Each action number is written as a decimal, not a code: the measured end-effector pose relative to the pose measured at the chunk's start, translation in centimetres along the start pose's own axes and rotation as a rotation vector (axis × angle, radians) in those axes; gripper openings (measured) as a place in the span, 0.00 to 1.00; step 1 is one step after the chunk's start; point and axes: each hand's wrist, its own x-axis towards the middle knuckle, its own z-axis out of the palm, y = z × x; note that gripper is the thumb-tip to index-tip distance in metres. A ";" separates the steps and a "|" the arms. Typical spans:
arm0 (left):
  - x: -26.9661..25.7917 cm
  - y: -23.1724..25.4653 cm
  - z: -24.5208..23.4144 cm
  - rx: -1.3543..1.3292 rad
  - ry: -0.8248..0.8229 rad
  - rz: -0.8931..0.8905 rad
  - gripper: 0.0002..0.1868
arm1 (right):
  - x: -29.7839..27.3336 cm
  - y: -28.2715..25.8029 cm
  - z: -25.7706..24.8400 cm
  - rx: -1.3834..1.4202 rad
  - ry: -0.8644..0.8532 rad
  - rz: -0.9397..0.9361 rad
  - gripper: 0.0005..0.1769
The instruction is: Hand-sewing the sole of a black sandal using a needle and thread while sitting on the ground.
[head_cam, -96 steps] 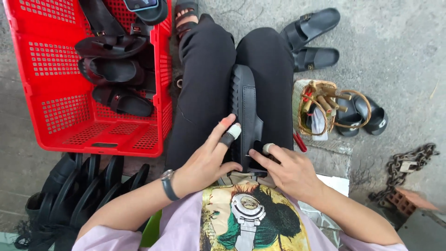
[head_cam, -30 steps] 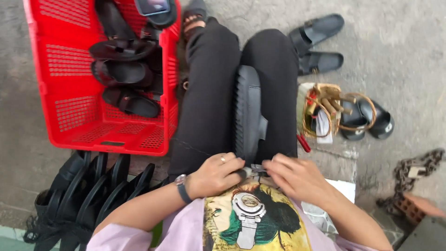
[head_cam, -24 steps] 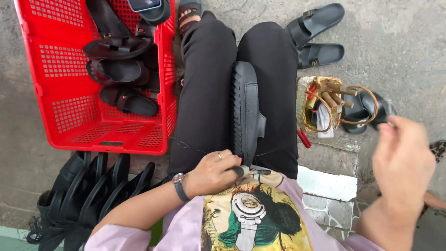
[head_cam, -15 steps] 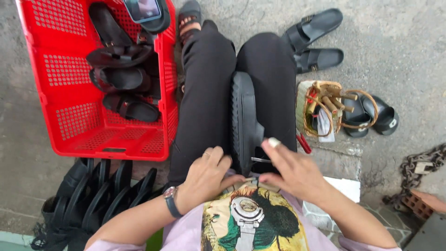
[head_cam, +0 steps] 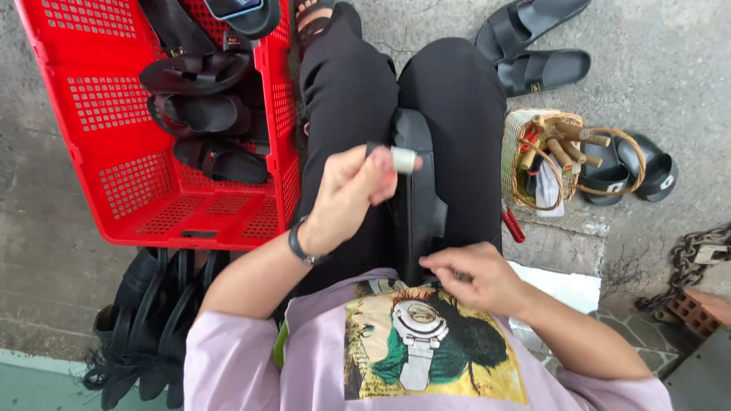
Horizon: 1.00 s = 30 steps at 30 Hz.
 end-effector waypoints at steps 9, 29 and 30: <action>-2.4 5.2 -3.5 1.182 0.059 0.392 0.11 | -0.7 -1.2 -1.4 -0.957 -0.158 -0.252 0.23; -7.6 -3.8 -0.1 1.056 -0.123 0.476 0.39 | -0.5 1.2 1.3 -1.116 -0.158 -0.363 0.20; -8.2 -3.8 0.0 1.126 -0.107 0.493 0.30 | -0.7 0.9 1.2 -1.036 -0.156 -0.321 0.18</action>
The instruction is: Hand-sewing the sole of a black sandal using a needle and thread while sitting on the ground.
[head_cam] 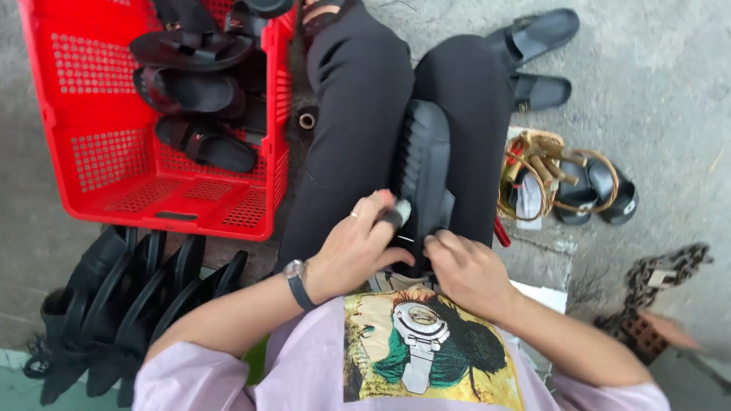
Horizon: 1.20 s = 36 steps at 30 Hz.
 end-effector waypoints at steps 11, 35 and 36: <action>-1.1 1.1 -0.5 -1.364 -0.103 -0.624 0.08 | 0.3 -0.4 -0.7 0.204 0.143 0.094 0.13; -1.1 0.9 -2.2 -1.484 -0.225 -0.780 0.09 | 1.0 0.1 -1.5 0.240 0.078 0.131 0.14; -1.4 0.5 -1.0 -1.325 -0.173 -0.794 0.09 | 1.0 -0.1 -1.6 0.306 0.088 0.186 0.16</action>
